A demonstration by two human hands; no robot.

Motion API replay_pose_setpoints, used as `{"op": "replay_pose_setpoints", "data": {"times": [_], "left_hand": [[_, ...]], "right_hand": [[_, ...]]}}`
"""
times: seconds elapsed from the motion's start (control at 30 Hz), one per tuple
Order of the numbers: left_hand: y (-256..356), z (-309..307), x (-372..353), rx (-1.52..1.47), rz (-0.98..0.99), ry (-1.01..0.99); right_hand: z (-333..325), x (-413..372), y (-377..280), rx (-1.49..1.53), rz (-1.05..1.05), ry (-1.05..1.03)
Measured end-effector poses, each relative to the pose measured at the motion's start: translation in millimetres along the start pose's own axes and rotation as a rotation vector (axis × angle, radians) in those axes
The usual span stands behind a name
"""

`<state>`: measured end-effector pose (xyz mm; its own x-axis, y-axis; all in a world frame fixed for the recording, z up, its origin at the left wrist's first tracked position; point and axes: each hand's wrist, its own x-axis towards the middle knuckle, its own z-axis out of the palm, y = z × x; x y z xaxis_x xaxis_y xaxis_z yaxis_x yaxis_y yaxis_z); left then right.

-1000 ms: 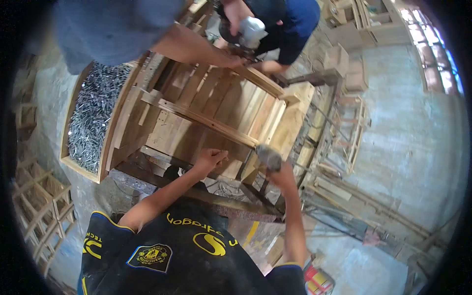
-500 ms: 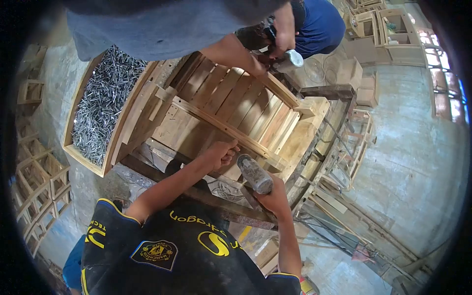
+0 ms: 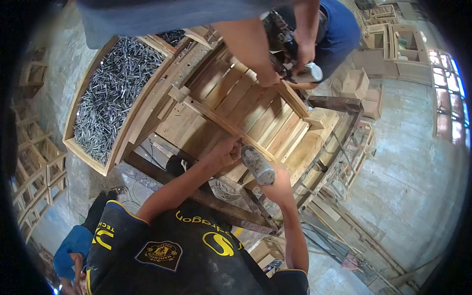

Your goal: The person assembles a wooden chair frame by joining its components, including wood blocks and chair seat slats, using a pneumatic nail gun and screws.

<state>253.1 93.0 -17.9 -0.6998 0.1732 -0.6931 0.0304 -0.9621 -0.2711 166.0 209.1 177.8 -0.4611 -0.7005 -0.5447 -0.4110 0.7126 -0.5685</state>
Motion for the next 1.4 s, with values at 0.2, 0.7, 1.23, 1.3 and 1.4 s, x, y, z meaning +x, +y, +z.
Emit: {"op": "replay_pose_setpoints", "data": {"times": [0.2, 0.7, 1.23, 1.3, 1.4], "left_hand": [[0, 15, -5, -0.044, 0.011, 0.121], [-12, -79, -90, 0.358, 0.377, 0.307], [104, -4, -130, 0.328, 0.468, -0.12], [105, -12, -124, 0.21, 0.419, -0.184], [109, -22, -115, 0.137, 0.327, -0.301]], "right_hand": [[-2, 12, -14, -0.007, 0.054, 0.01], [18, 45, -5, 0.1, 0.265, -0.027], [4, 46, -100, 0.569, 0.109, -0.233], [6, 51, -103, 0.611, 0.093, -0.251], [6, 57, -104, 0.621, 0.12, -0.274]]}}
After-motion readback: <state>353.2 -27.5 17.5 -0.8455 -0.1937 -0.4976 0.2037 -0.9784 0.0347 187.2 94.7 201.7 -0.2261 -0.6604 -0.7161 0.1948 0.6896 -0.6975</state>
